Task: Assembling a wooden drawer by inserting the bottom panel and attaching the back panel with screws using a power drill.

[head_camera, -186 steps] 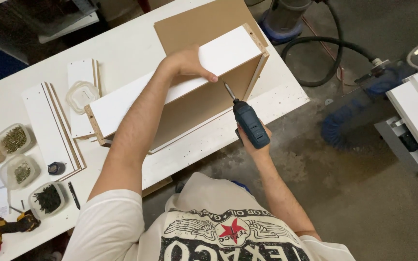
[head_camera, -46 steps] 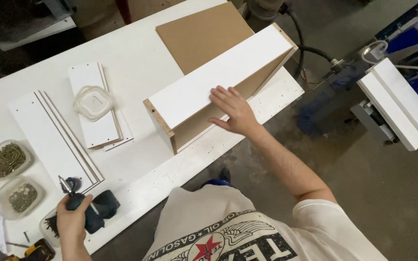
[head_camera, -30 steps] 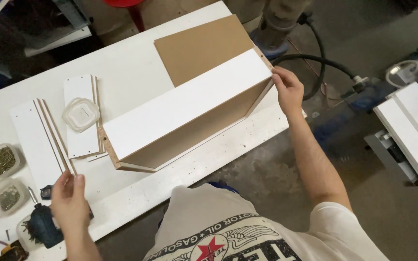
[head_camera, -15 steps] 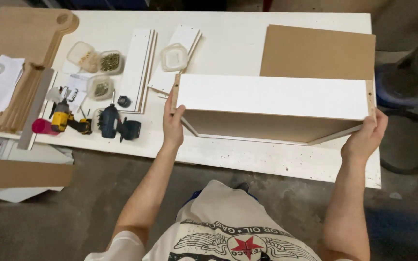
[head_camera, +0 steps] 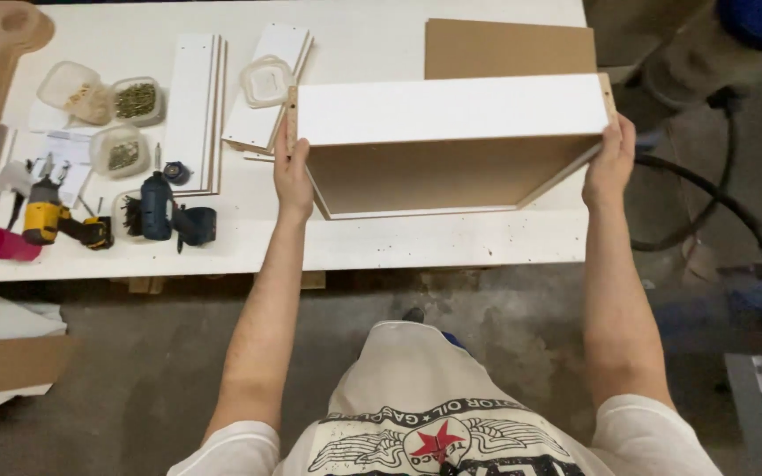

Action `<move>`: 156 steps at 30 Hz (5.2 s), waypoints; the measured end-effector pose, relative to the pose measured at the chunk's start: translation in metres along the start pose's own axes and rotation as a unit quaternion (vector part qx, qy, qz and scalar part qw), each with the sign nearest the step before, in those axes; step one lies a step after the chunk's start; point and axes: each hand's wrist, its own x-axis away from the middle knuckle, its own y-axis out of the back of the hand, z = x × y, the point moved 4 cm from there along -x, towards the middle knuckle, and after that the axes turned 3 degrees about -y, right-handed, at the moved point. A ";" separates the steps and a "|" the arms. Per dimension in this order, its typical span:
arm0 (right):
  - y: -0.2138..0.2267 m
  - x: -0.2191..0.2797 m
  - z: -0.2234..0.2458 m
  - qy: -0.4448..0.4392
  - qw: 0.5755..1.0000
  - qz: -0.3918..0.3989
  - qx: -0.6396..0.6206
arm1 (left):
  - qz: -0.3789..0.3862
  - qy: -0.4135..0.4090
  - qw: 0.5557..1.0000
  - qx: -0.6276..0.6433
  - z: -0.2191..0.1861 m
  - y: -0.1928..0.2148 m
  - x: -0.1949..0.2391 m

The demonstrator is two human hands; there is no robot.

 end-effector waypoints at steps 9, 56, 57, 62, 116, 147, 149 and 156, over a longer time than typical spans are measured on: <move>-0.002 -0.007 0.004 -0.070 0.996 0.053 -0.030 | -0.003 -0.017 1.000 0.004 -0.010 0.000 -0.004; 0.041 0.044 -0.014 -0.080 0.941 0.256 -0.208 | -0.138 0.006 0.990 0.030 -0.056 0.008 0.113; 0.051 0.056 -0.019 -0.123 0.939 0.248 -0.204 | -0.143 0.058 0.986 0.065 -0.052 0.014 0.129; 0.097 0.125 -0.008 -0.217 0.943 0.210 -0.143 | -0.133 0.174 0.970 0.106 -0.039 0.043 0.204; -0.226 -0.018 0.173 -0.019 0.609 0.744 0.273 | -0.177 0.136 0.960 -0.169 -0.046 0.018 0.001; -0.134 -0.230 0.008 -0.323 0.810 0.037 -0.489 | 0.333 -0.070 0.927 -0.158 0.015 -0.261 -0.170; -0.132 -0.229 -0.010 -0.331 0.799 0.027 -0.501 | 0.328 -0.068 0.924 -0.185 0.032 -0.278 -0.179; -0.142 -0.234 -0.052 -0.350 0.774 0.006 -0.527 | 0.272 -0.033 0.934 -0.228 0.068 -0.305 -0.209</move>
